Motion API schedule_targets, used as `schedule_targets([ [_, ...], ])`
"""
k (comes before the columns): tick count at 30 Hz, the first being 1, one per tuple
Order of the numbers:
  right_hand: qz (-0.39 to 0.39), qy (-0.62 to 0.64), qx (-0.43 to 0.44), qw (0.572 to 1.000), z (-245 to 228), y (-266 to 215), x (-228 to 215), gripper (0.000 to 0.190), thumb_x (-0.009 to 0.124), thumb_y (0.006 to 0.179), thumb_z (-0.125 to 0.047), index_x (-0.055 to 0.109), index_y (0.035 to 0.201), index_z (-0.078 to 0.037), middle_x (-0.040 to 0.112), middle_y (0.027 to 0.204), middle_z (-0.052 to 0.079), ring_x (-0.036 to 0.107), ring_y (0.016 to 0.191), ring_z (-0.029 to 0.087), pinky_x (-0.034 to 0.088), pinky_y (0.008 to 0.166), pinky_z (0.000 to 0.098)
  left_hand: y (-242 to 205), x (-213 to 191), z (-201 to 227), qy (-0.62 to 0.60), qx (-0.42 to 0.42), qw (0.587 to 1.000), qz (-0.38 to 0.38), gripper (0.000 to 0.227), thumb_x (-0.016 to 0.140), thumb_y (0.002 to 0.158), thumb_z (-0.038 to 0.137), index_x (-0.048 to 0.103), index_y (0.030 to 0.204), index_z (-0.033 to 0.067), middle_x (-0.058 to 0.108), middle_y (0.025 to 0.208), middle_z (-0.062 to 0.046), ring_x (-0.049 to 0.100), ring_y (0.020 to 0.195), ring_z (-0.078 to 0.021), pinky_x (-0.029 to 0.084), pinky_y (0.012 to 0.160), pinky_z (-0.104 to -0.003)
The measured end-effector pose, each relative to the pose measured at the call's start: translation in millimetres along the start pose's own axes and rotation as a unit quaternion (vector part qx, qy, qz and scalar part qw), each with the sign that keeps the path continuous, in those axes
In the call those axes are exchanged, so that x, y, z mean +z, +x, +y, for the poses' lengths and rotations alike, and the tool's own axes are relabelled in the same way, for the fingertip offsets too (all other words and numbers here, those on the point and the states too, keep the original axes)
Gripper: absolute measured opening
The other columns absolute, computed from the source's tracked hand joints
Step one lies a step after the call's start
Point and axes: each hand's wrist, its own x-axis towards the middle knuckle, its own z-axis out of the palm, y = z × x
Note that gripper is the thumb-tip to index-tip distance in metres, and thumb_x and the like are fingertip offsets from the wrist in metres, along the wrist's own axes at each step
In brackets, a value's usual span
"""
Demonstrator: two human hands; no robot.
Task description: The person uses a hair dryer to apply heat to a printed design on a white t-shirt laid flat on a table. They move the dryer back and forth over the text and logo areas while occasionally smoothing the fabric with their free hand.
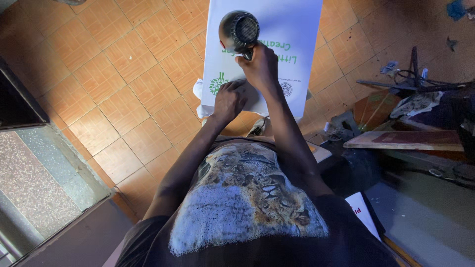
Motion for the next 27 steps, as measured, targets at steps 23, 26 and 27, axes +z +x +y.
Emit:
schedule_targets([
  [23, 0.106, -0.026, 0.149, 0.983, 102, -24, -88, 0.028, 0.082, 0.082, -0.030, 0.071, 0.103, -0.014, 0.077, 0.095, 0.009, 0.074, 0.099, 0.039, 0.058, 0.087, 0.0564, 3, -13, -4, 0.044, -0.056, 0.997, -0.021, 0.027, 0.079, 0.080, 0.029, 0.074, 0.103, 0.0156, 0.070, 0.114, -0.004, 0.065, 0.110, -0.0289, 0.047, 0.094, -0.042],
  [26, 0.086, -0.002, 0.123, 0.989, 96, -32, -82, 0.025, 0.081, 0.083, -0.028, 0.072, 0.103, -0.015, 0.078, 0.095, 0.009, 0.074, 0.099, 0.040, 0.058, 0.085, 0.0563, 4, -12, 1, 0.044, -0.061, 0.997, -0.014, 0.027, 0.081, 0.078, 0.027, 0.074, 0.102, 0.0153, 0.070, 0.112, -0.004, 0.064, 0.109, -0.0286, 0.048, 0.094, -0.042],
  [27, 0.074, 0.012, 0.107, 0.991, 93, -34, -79, 0.023, 0.080, 0.085, -0.027, 0.073, 0.103, -0.016, 0.077, 0.095, 0.009, 0.073, 0.099, 0.040, 0.058, 0.085, 0.0563, 4, -12, 1, 0.044, -0.060, 0.997, -0.009, 0.028, 0.082, 0.077, 0.027, 0.074, 0.101, 0.0155, 0.070, 0.112, -0.004, 0.064, 0.109, -0.0284, 0.048, 0.093, -0.042],
])
